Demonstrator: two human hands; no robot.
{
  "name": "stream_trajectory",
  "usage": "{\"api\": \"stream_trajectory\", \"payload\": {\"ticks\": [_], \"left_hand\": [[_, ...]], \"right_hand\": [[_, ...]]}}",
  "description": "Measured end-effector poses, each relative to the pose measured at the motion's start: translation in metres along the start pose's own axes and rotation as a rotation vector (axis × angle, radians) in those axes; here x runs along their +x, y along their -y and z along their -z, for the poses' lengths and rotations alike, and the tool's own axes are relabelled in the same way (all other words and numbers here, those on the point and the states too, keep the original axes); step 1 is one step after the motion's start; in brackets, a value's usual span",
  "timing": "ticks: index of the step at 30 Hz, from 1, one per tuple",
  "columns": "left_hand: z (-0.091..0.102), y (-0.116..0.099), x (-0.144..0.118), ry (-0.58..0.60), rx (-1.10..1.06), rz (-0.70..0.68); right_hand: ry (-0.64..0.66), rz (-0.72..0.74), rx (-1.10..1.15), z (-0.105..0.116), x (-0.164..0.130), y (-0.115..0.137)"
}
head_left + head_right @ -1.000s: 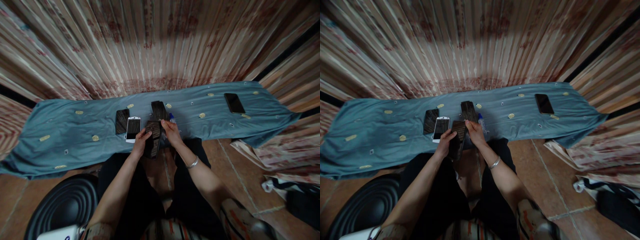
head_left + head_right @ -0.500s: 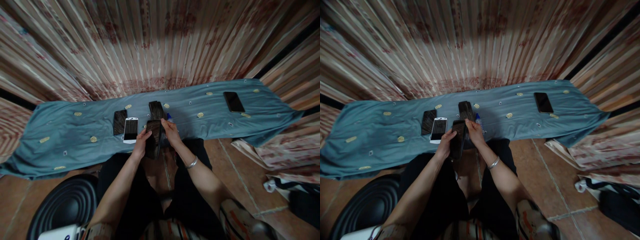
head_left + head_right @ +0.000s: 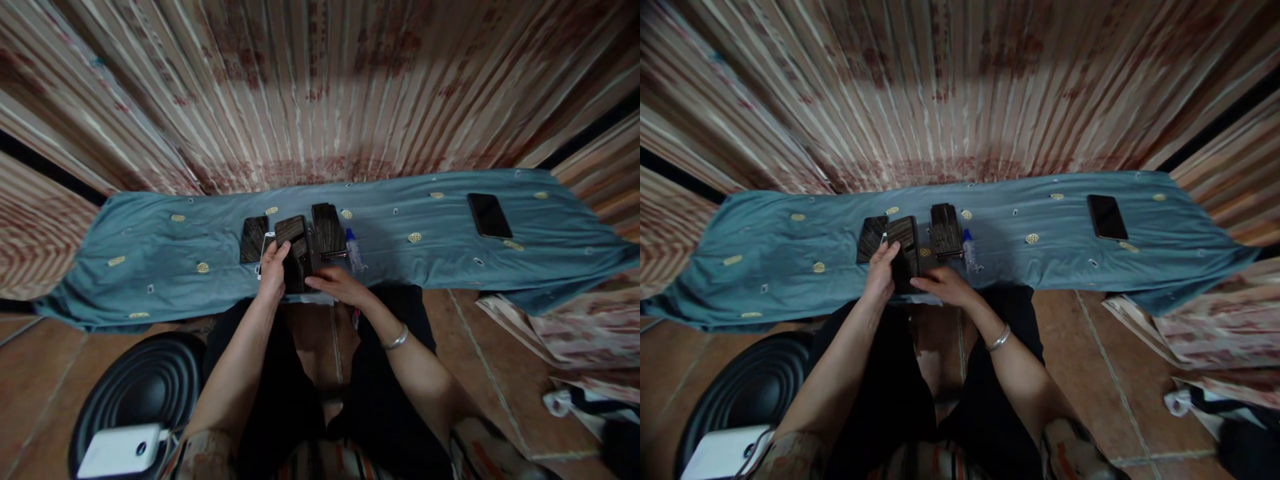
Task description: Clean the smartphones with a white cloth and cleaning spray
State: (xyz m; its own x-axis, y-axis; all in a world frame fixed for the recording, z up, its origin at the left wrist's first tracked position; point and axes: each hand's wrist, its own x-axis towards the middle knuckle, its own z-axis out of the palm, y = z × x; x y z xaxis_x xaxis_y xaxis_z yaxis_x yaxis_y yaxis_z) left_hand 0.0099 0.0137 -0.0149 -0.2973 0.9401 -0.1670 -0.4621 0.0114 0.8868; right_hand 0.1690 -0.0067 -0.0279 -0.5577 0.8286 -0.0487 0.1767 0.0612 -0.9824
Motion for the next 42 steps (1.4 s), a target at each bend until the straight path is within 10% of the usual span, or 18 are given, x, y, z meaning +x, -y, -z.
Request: {"api": "stream_trajectory", "payload": {"ticks": [42], "left_hand": [[0.014, 0.023, -0.016, 0.053, -0.049, 0.451]], "right_hand": [[-0.024, -0.067, 0.156, -0.021, -0.026, -0.001]]}}
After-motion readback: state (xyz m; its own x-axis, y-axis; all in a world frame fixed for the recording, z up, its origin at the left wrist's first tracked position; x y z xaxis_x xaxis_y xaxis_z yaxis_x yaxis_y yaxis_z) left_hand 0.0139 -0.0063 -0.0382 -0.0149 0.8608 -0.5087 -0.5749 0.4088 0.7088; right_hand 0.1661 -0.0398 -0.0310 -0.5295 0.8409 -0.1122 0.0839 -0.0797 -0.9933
